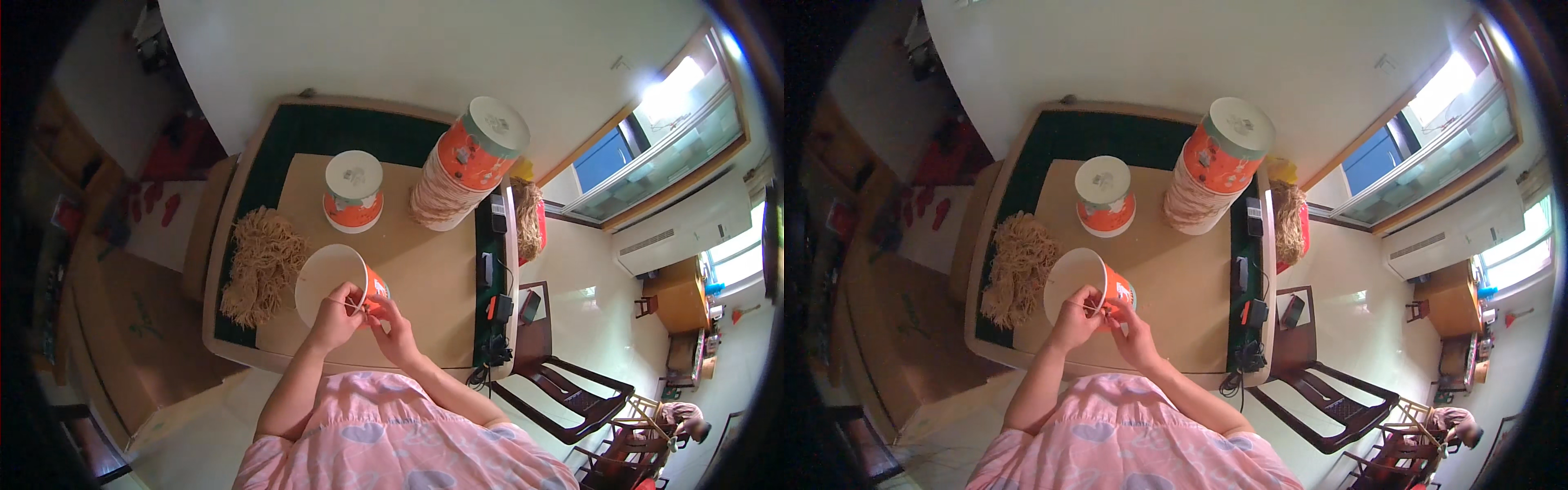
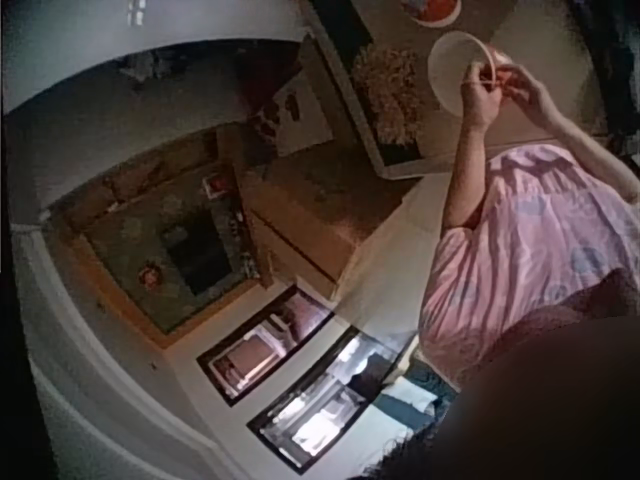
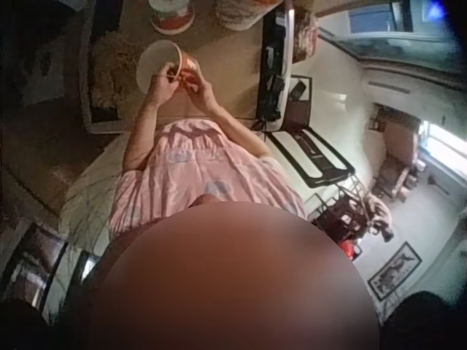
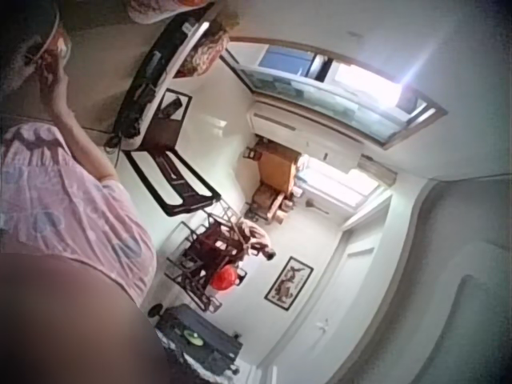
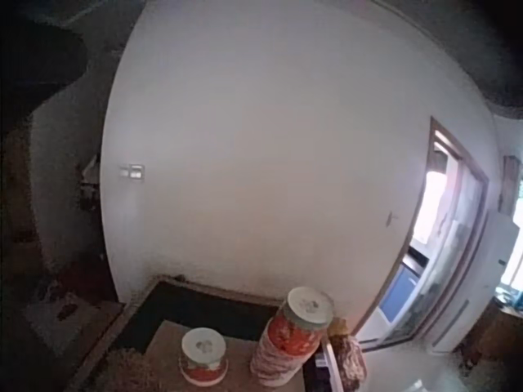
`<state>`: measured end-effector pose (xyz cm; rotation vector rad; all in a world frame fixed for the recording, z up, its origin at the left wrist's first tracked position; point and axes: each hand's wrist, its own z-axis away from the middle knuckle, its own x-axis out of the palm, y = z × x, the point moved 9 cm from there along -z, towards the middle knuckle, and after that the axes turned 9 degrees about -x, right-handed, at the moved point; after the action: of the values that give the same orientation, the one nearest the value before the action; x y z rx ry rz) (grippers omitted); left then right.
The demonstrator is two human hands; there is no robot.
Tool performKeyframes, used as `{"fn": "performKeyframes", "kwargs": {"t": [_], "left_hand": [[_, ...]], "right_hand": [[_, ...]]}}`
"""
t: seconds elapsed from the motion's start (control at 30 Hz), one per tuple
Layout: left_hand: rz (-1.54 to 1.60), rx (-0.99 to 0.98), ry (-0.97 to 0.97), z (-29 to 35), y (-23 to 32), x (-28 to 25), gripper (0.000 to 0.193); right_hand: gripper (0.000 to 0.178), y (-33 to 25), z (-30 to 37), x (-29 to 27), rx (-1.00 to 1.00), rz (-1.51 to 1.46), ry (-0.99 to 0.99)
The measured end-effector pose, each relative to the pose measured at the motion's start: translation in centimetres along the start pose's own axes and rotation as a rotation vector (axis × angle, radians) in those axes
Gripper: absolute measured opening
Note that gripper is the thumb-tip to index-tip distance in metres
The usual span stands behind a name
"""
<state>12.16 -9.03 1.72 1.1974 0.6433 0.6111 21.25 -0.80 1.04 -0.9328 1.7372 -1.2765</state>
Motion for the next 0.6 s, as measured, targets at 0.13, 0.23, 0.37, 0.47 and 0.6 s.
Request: {"fn": "performKeyframes", "kwargs": {"t": [0.13, 0.23, 0.37, 0.47, 0.6], "left_hand": [[-0.047, -0.040, 0.003, 0.0, -0.7, 0.1, 0.018], [-0.139, -0.005, 0.029, -0.1, -0.8, -0.1, 0.018], [-0.180, -0.029, 0.017, -0.2, -0.2, 0.3, 0.018], [-0.350, 0.020, 0.055, -0.2, -0.5, 0.6, 0.015], [-0.412, -0.084, 0.040, -0.8, -4.0, 1.5, 0.016]], "right_hand": [[0.031, 0.3, -0.1, -0.5, -0.151, 0.247, -0.053], [0.027, 0.8, -0.3, -0.7, -0.110, 0.158, -0.056], [0.024, 0.2, -0.3, -1.1, -0.012, 0.128, 0.017], [0.026, 0.2, -0.2, -1.0, -0.011, 0.129, 0.012], [0.027, -2.6, 0.1, -1.7, -0.163, 0.069, 0.095]]}}
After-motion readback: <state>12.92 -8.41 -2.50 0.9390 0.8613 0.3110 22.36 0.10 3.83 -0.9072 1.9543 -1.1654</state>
